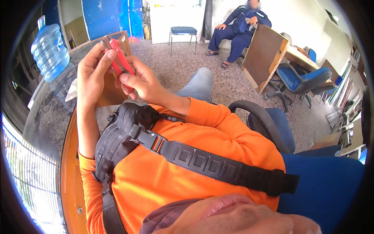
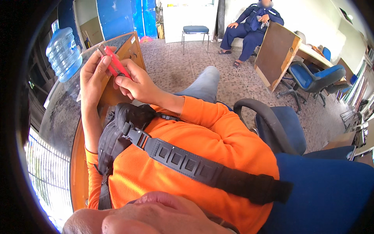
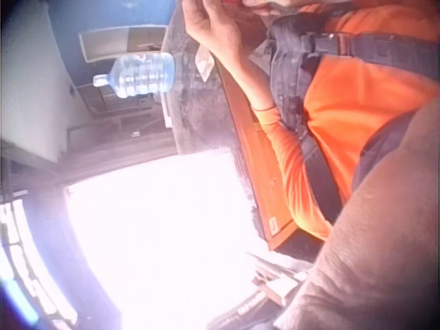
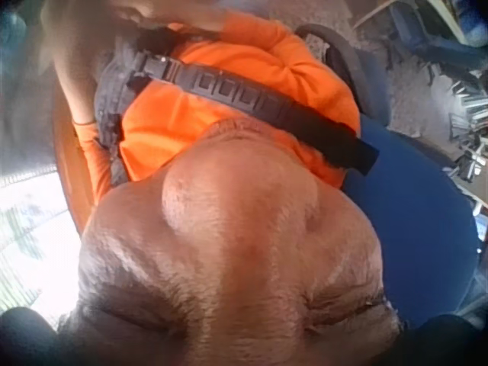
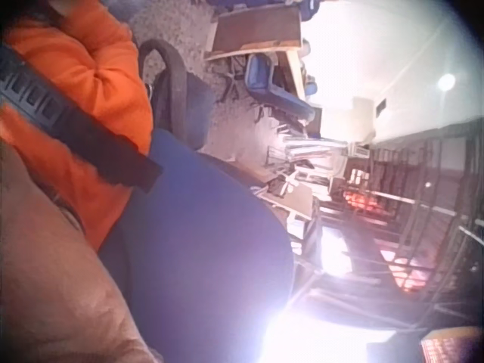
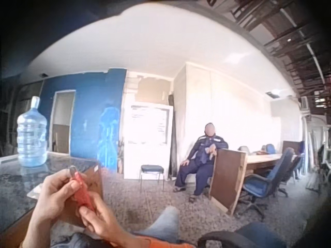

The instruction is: The person holds a small red device and repeatedly opens and closes its casing while seated. They manipulate the device with both hands, turning it over and inspecting the internal components without using any tools.

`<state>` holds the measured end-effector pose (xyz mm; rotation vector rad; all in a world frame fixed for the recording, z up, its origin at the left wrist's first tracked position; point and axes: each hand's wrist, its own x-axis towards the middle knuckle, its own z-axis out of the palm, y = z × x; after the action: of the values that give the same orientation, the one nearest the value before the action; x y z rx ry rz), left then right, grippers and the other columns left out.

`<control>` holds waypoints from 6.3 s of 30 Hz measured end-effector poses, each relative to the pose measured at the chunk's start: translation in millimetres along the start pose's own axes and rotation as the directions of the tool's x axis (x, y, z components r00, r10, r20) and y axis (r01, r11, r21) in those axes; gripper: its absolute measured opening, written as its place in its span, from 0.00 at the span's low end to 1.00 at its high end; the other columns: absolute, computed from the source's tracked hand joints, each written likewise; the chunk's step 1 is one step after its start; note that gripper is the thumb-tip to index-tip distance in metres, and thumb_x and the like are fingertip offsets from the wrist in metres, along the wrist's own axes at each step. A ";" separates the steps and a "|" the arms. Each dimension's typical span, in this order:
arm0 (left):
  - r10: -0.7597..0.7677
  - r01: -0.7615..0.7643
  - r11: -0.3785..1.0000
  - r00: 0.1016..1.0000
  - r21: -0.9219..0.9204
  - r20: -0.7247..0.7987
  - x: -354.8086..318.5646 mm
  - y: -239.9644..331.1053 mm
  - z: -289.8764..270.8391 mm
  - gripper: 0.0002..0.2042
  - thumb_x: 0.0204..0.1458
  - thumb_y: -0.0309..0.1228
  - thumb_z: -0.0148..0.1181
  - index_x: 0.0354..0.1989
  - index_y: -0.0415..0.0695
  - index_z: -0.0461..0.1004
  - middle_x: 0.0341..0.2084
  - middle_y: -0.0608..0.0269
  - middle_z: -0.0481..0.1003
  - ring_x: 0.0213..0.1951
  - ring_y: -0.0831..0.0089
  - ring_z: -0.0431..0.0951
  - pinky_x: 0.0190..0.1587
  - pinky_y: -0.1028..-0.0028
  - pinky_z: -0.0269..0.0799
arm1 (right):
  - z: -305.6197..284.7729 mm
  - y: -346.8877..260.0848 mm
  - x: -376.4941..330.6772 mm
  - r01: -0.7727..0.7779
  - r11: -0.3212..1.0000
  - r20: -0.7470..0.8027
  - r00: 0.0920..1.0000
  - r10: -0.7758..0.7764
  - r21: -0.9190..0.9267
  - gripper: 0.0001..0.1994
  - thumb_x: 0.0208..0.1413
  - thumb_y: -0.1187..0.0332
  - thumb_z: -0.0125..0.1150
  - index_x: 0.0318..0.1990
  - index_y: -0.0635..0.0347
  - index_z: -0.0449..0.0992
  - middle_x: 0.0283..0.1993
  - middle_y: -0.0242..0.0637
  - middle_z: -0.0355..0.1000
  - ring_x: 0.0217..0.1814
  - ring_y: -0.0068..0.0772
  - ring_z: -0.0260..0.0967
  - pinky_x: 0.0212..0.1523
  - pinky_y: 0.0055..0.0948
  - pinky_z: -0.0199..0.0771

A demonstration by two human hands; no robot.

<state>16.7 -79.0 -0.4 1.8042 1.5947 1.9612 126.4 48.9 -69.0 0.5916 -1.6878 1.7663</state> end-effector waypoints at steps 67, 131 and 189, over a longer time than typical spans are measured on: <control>0.008 -0.012 0.999 0.997 -0.048 -0.072 3.5 -20.6 35.1 0.15 0.69 0.38 0.51 0.53 0.40 0.74 0.38 0.65 0.78 0.41 0.80 0.76 0.38 0.77 0.77 | 0.2 -7.0 -6.5 0.039 0.998 -0.058 0.997 -0.042 -0.059 0.27 0.73 0.59 0.46 0.74 0.57 0.53 0.36 0.31 0.70 0.21 0.17 0.61 0.21 0.17 0.59; -0.072 0.012 0.948 0.982 -0.319 -0.177 14.7 -20.9 34.9 0.13 0.68 0.39 0.52 0.45 0.41 0.75 0.31 0.64 0.76 0.38 0.72 0.80 0.41 0.71 0.78 | -13.5 14.0 -5.8 0.194 0.865 -0.147 0.945 -0.291 -0.463 0.22 0.58 0.78 0.64 0.58 0.57 0.64 0.38 0.37 0.75 0.33 0.27 0.77 0.33 0.30 0.76; 0.020 0.010 0.890 0.998 -0.457 0.061 52.0 -62.4 53.6 0.20 0.68 0.43 0.51 0.58 0.39 0.71 0.44 0.52 0.81 0.45 0.67 0.83 0.51 0.68 0.78 | -58.7 23.9 -7.3 0.310 0.764 -0.221 0.836 -0.503 -0.566 0.14 0.60 0.83 0.61 0.52 0.65 0.73 0.49 0.44 0.74 0.34 0.25 0.77 0.31 0.23 0.80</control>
<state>4.2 16.3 -15.9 1.6542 0.9903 2.0339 120.4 106.3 -96.1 0.3315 -1.5213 0.9715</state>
